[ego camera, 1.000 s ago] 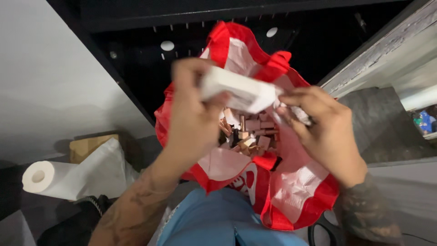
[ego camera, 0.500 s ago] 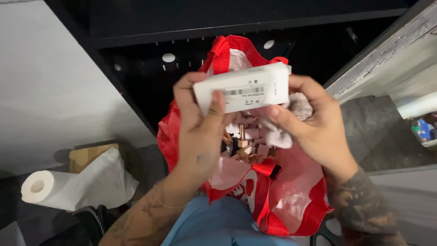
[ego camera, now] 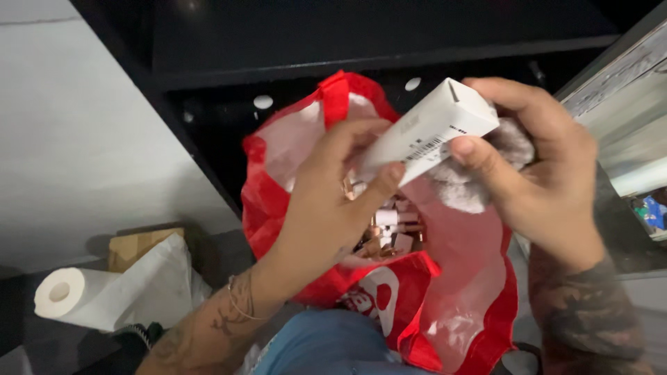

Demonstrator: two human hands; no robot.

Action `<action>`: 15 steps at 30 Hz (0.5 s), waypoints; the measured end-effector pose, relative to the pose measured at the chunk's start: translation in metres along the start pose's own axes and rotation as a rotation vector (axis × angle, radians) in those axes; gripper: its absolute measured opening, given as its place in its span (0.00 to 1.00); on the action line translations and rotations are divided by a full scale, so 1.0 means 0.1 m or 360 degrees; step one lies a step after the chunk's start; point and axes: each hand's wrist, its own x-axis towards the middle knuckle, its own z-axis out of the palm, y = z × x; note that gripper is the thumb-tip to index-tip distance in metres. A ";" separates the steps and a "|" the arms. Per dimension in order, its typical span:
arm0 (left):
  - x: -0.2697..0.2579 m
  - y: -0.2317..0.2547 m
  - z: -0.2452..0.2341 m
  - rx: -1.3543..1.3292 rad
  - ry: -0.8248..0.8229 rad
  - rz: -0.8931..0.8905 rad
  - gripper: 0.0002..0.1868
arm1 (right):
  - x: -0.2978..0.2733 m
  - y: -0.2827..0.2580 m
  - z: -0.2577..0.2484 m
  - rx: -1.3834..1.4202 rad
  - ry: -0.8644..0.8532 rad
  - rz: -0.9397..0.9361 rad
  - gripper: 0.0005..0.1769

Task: The person removes cosmetic bottles and a white box from a red shopping bag, wipes each bottle with a cloth, and places them on a black shelf. The person also places the white box on the shelf.

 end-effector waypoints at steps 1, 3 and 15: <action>0.05 0.03 0.00 -0.0015 -0.0068 0.0018 0.23 | 0.03 -0.03 -0.03 -0.0055 0.0011 0.0016 0.22; 0.16 0.09 0.00 -0.0046 -0.0204 0.0055 0.25 | 0.08 -0.07 -0.10 -0.0168 0.0034 0.0051 0.24; 0.37 0.15 0.12 0.0138 -0.0416 0.0109 0.36 | -0.05 0.20 -0.14 -0.0072 0.0048 0.0052 0.26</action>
